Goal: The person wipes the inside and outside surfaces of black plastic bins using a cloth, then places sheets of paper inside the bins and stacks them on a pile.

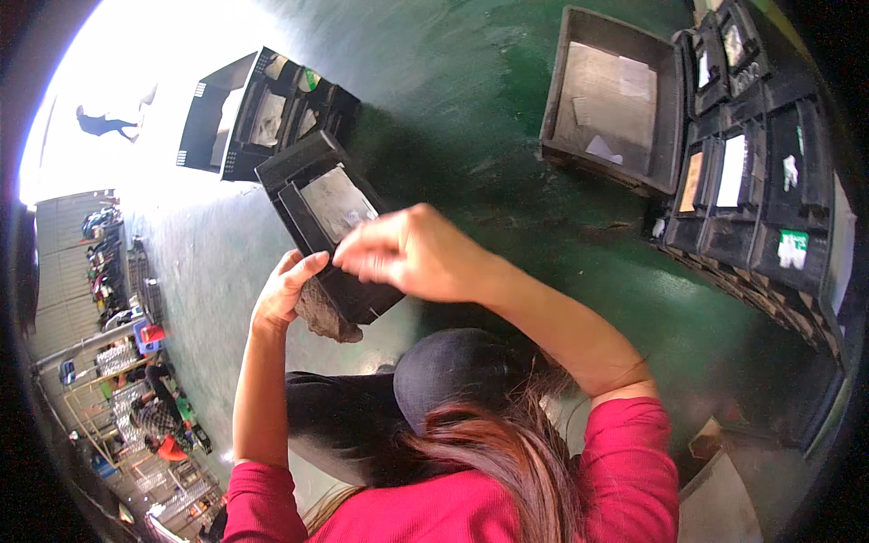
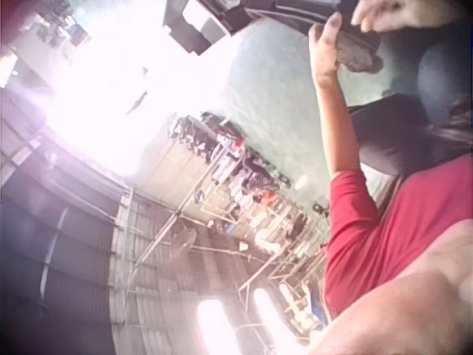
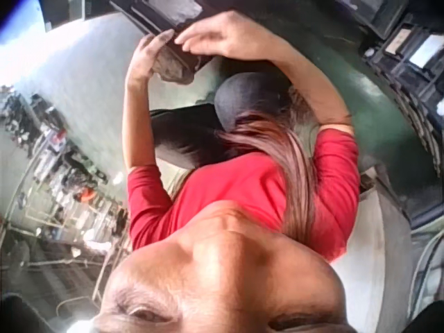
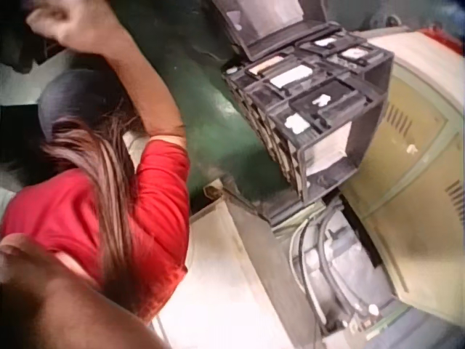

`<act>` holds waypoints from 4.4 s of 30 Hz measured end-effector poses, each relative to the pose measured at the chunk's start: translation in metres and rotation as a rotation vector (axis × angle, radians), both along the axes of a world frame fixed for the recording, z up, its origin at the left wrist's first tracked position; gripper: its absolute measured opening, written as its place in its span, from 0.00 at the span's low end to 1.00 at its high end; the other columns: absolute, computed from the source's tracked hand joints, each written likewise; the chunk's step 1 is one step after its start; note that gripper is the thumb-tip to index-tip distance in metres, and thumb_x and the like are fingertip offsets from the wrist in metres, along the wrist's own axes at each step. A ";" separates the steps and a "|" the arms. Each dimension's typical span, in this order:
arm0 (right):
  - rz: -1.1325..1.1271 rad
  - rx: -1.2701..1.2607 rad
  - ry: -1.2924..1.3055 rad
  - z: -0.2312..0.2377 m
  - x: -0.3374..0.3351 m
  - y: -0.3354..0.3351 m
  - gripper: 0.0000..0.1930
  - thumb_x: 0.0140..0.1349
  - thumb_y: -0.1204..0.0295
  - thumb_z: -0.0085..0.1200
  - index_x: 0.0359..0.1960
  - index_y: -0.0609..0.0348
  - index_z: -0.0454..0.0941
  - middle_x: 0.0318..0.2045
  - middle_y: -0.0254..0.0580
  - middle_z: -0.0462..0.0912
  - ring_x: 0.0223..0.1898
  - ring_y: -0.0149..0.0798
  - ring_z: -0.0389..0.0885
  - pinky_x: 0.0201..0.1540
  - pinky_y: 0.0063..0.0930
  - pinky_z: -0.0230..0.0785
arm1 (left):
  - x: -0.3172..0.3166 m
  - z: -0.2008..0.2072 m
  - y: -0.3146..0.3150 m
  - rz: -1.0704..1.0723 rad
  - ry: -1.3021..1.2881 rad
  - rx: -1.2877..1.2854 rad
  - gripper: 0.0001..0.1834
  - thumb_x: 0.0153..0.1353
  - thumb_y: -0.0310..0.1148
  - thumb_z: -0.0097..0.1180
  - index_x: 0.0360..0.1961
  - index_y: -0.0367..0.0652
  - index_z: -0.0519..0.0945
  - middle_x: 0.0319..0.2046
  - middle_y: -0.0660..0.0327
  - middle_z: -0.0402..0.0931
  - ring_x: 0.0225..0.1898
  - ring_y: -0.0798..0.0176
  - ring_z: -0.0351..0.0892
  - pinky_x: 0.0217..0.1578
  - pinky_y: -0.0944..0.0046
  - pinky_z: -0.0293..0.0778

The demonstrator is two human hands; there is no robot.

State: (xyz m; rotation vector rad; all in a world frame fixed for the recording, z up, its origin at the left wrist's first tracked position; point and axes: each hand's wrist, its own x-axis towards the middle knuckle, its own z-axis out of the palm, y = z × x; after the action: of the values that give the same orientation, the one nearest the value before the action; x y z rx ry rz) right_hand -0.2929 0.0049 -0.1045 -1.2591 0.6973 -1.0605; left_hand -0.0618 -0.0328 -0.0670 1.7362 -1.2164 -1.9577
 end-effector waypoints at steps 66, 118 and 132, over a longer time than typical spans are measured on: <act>-0.974 0.272 1.569 -0.078 -0.261 -0.080 0.14 0.50 0.62 0.52 0.35 0.54 0.81 0.32 0.49 0.83 0.40 0.49 0.81 0.40 0.40 0.72 | 0.103 0.036 0.049 -0.225 -0.499 -0.477 0.16 0.62 0.36 0.49 0.43 0.33 0.77 0.33 0.63 0.76 0.36 0.73 0.71 0.41 0.71 0.67; -0.596 0.895 0.186 -0.150 -0.101 0.049 0.35 0.62 0.42 0.40 0.53 0.65 0.71 0.50 0.49 0.76 0.46 0.44 0.76 0.52 0.36 0.64 | 0.114 0.065 0.037 0.223 -0.057 -0.847 0.10 0.63 0.34 0.52 0.32 0.36 0.77 0.23 0.62 0.74 0.28 0.72 0.71 0.35 0.69 0.70; -0.415 -0.309 1.023 -0.037 -0.037 0.051 0.18 0.49 0.57 0.62 0.30 0.58 0.74 0.29 0.45 0.78 0.31 0.47 0.79 0.33 0.35 0.70 | 0.110 0.189 -0.035 0.532 -0.076 -1.128 0.24 0.62 0.44 0.50 0.50 0.35 0.75 0.41 0.59 0.77 0.44 0.66 0.75 0.50 0.68 0.66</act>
State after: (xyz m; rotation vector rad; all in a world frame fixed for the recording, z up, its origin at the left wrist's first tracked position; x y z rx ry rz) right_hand -0.3299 0.0558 -0.1417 -1.9958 1.6669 -0.8079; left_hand 0.0486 -0.0676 0.1216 1.2784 -1.2909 -0.6380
